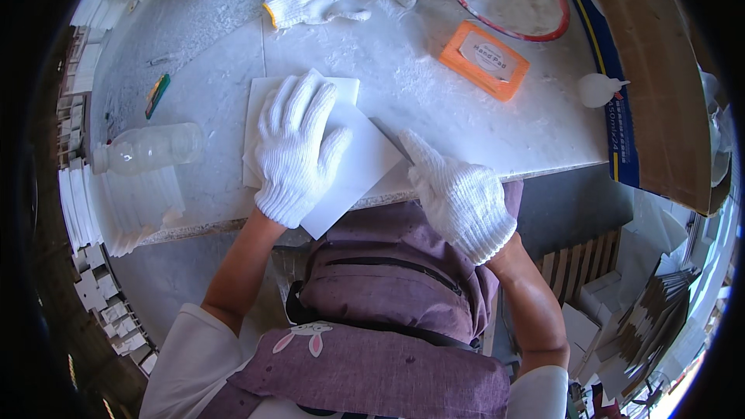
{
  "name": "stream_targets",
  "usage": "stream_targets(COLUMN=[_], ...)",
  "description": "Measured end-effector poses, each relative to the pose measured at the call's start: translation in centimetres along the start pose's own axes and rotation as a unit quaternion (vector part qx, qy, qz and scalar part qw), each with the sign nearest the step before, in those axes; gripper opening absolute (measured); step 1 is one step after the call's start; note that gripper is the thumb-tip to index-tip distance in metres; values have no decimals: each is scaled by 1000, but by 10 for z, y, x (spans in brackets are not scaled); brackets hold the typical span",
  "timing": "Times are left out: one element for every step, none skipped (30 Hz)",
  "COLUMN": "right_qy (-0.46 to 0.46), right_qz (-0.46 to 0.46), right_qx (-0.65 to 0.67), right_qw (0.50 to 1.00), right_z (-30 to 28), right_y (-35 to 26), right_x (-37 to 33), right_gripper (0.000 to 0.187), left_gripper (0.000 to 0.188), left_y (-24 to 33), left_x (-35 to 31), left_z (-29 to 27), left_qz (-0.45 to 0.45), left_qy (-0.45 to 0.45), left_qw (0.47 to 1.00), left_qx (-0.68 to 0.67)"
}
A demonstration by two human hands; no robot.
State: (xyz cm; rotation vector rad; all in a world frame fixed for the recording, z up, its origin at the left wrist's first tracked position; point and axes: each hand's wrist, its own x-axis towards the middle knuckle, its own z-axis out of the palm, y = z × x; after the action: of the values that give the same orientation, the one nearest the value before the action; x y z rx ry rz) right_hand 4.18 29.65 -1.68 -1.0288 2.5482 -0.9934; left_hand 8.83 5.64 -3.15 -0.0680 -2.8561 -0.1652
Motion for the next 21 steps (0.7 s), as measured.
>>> stream_targets(right_qy=[-10, -20, -18, -16, -14, -19, -24, -30, -31, -32, -33, -32, -30, -29, -39, -49, -60, -43, -26, -10, -15], right_qz=[5, 11, 10, 10, 9, 15, 20, 26, 27, 28, 29, 27, 25, 23, 26, 30, 34, 17, 0, -16, -9], right_qx=[3, 7, 23, 39, 54, 52, 49, 46, 39, 32, 24, 22, 21, 19, 2, -15, -32, -28, -24, -20, -11], right_qw=[1000, 1000, 1000, 999, 998, 998, 998, 998, 998, 999, 999, 999, 999, 999, 999, 998, 997, 999, 999, 1000, 1000], right_z=[-2, -3, -2, 0, 2, 1, 0, 0, 1, 1, 2, 3, 4, 5, 5, 5, 4, 6, 10, 11, 9], right_y=[-2, -3, -1, 3, 5, 5, 2, 1, 1, 0, 0, -1, -3, -4, -7, -10, -11, -8, -3, 1, 2], right_x=[1, 2, 1, 0, -1, -1, 1, 1, 2, 3, 3, 4, 6, 7, 8, 10, 10, 8, 6, 4, 6], right_gripper=[46, 46, 45, 45, 45, 44, 43, 42, 42, 41, 41, 41, 40, 40, 41, 41, 41, 42, 42, 43, 43], left_gripper=[59, 60, 60, 60, 61, 61, 61, 61, 60, 59, 58, 58, 58, 58, 58, 58, 57, 57, 56, 56, 56], left_y=[0, 0, 0, 1, 1, 2, 3, 3, 4, 5, 6, 6, 7, 7, 7, 6, 6, 6, 6, 6, 6], left_x=[0, -1, -1, -1, -2, -2, -2, -3, -2, -2, -1, -1, -1, -2, -1, -1, -1, 0, 0, 0, 0], left_z=[1, 1, 1, 2, 2, 3, 3, 3, 2, 1, 1, 0, 0, 0, 0, 1, 1, 0, -1, -2, 0], left_qz=[-1, -2, -4, -6, -9, -9, -10, -10, -10, -10, -10, -12, -15, -16, -12, -7, -2, -2, -1, 0, 0], left_qy=[-6, -13, -13, -14, -15, -15, -15, -15, -14, -13, -12, -14, -15, -16, -16, -15, -14, -16, -18, -20, -14], left_qw=[1000, 1000, 1000, 1000, 1000, 1000, 1000, 1000, 1000, 1000, 1000, 1000, 999, 999, 999, 999, 999, 999, 999, 998, 998], left_qx=[1, 2, 3, 5, 7, 8, 10, 12, 16, 19, 23, 24, 24, 25, 28, 30, 33, 42, 50, 58, 56])
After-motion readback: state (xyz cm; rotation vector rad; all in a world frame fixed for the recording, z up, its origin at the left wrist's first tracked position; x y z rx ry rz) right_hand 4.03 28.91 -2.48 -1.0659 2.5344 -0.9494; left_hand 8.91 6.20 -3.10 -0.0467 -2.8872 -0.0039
